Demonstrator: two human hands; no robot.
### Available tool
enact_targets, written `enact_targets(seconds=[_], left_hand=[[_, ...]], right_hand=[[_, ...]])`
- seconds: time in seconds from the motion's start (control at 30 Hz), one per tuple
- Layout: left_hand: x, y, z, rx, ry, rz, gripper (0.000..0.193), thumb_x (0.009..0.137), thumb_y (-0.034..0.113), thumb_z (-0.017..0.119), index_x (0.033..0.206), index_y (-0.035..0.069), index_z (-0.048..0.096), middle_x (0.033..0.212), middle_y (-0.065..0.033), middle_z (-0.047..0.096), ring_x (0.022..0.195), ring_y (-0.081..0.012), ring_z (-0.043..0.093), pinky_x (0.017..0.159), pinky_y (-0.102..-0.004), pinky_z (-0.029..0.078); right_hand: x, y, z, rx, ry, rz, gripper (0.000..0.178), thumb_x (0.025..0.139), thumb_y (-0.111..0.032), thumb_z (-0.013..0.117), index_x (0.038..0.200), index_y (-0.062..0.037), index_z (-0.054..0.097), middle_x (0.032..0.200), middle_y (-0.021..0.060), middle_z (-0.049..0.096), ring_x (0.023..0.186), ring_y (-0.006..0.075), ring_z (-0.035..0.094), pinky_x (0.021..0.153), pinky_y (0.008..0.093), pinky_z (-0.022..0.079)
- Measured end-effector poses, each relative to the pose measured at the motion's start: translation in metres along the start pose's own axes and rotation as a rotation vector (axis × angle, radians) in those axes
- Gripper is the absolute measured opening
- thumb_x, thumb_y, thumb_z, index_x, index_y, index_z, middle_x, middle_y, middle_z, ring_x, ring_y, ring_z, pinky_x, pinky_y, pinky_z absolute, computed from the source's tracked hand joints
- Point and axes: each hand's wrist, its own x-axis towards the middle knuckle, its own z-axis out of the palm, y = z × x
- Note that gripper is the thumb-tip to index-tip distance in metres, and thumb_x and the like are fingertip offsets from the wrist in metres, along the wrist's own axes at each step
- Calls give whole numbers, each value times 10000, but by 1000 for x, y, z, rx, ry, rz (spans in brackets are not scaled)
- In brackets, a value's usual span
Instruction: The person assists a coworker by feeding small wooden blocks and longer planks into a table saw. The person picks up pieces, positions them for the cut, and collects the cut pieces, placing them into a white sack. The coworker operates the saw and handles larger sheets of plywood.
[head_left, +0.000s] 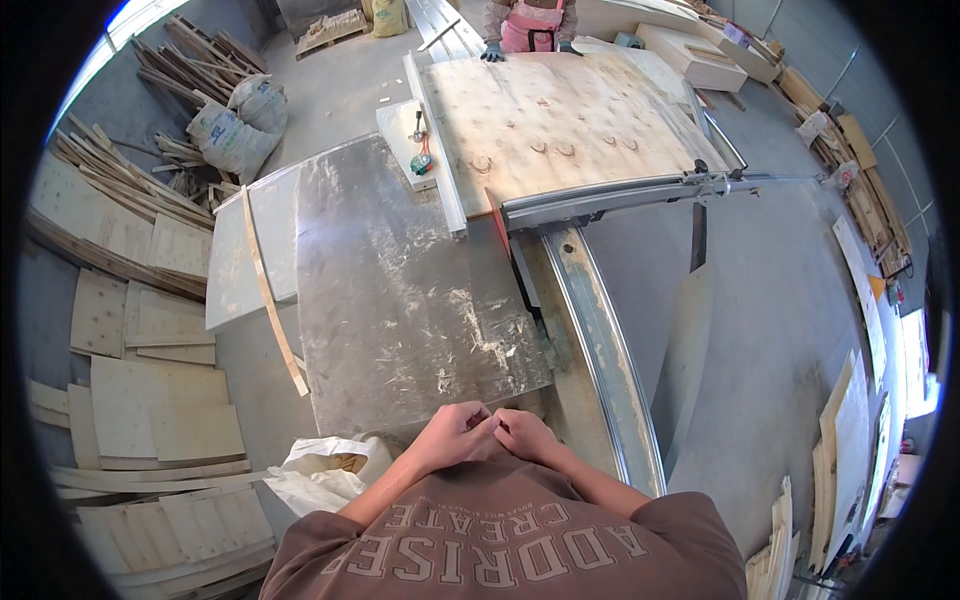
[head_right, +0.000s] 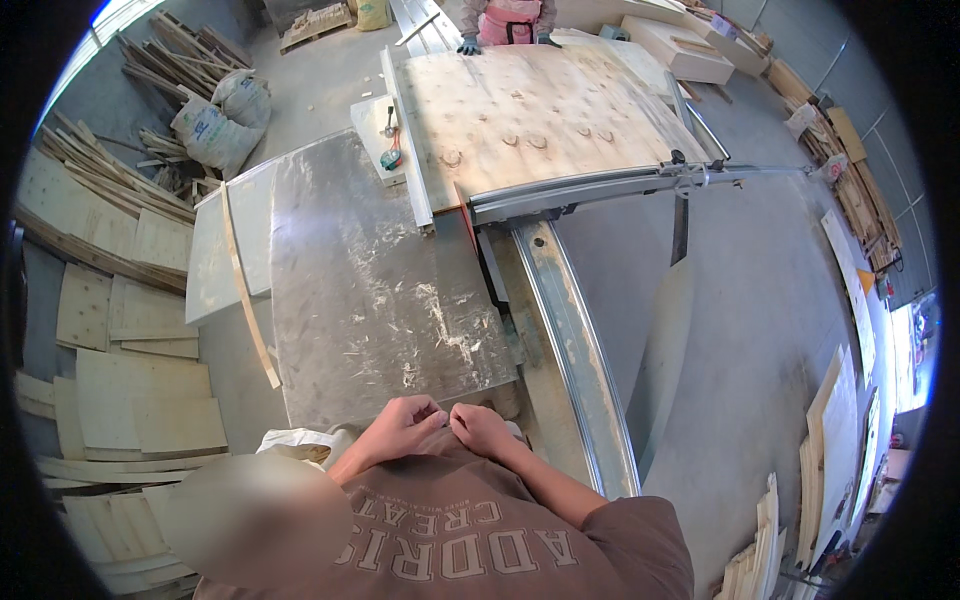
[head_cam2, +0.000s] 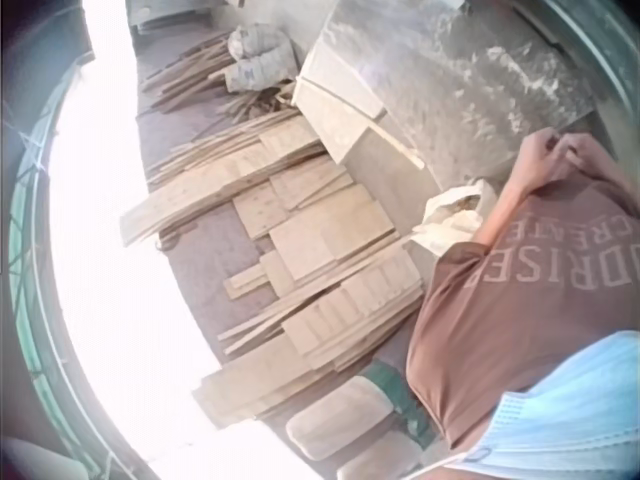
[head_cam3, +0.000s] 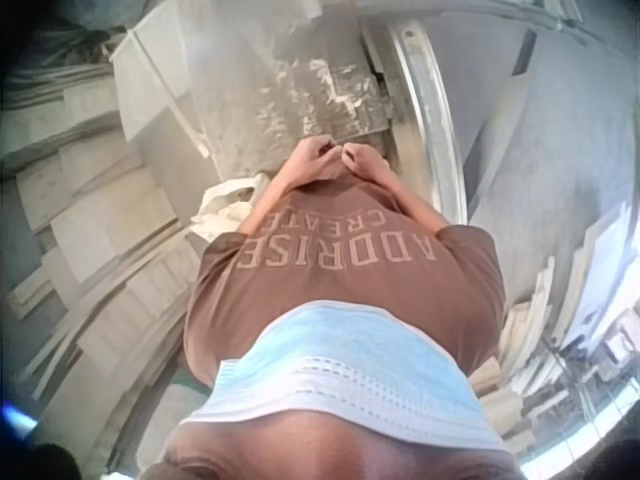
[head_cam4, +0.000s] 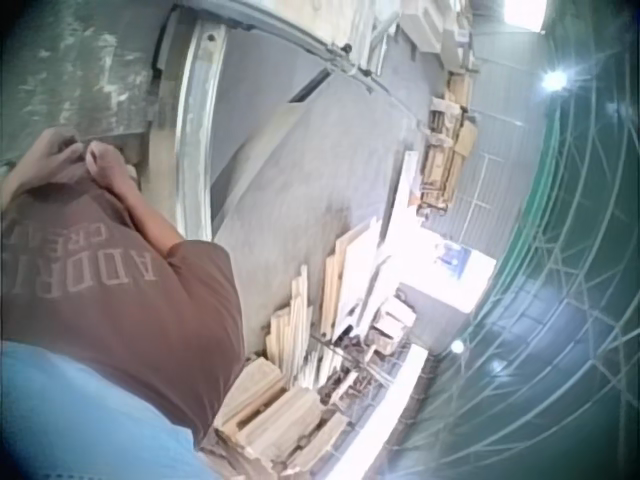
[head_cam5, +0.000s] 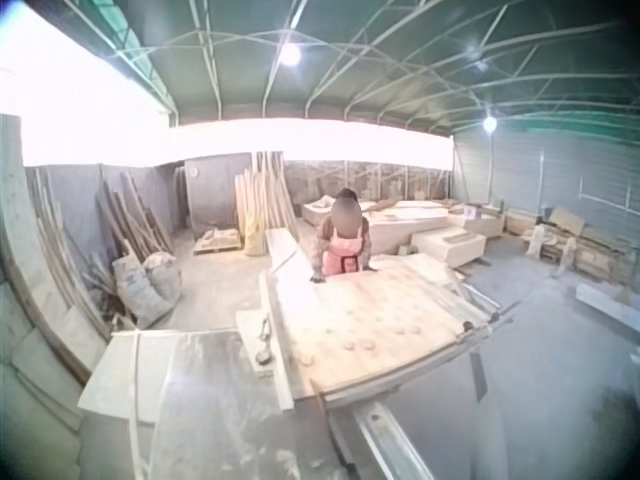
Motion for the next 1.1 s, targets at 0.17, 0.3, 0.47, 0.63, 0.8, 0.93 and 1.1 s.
enact_targets(seconds=[0.17, 0.3, 0.47, 0.63, 0.8, 0.93, 1.1], left_hand=[[2, 0, -35, -20, 8, -9, 295, 1020, 240, 680, 1048, -53, 699, 776, -80, 671, 712, -116, 563, 663, -327, 509], [2, 10, -66, -28, 28, -10, 307, 1021, 250, 688, 1035, -56, 693, 773, -72, 674, 708, -110, 561, 653, -324, 508], [-3, 7, -92, -35, 34, -50, 326, 1008, 262, 690, 991, -64, 684, 769, -127, 687, 683, -162, 596, 663, -354, 522], [-8, 3, -114, -71, 47, -75, 338, 1005, 269, 688, 970, -66, 680, 736, -124, 676, 657, -150, 588, 640, -355, 517], [-6, 4, -131, -80, 22, -31, 325, 1010, 261, 679, 965, -61, 676, 699, -100, 652, 634, -127, 578, 603, -333, 499], [0, 7, -150, -88, 23, -41, 312, 1017, 252, 668, 954, -54, 670, 657, -74, 628, 554, -106, 546, 531, -318, 469], [8, 10, -169, -85, 40, 44, 301, 1022, 246, 662, 951, -46, 670, 653, -59, 620, 529, -92, 537, 497, -318, 459]], right_hand=[[18, -24, 12, 12, 12, 1, 207, 963, -205, 622, 941, 0, 610, 877, 260, 675, 832, 470, 655, 731, 545, 507], [36, -49, 6, -3, 18, 83, 199, 972, -205, 626, 962, -7, 644, 872, 240, 694, 819, 436, 677, 720, 512, 523], [60, -39, 15, 20, 150, 163, 196, 971, -211, 646, 950, -18, 676, 813, 192, 702, 747, 373, 694, 674, 445, 532], [83, -33, 20, 95, 283, 335, 214, 957, -211, 670, 903, -4, 687, 761, 130, 701, 700, 220, 688, 646, 378, 521], [112, -10, 17, 244, 427, 531, 243, 940, -222, 694, 839, -2, 690, 722, 121, 703, 686, 207, 693, 653, 365, 533], [133, -30, 2, -157, 474, 559, 251, 931, -285, 675, 865, -43, 681, 814, 159, 731, 807, 382, 714, 728, 488, 554], [163, -40, -16, -289, 393, 535, 212, 941, -282, 650, 948, -71, 664, 899, 168, 728, 893, 403, 705, 769, 524, 552]])
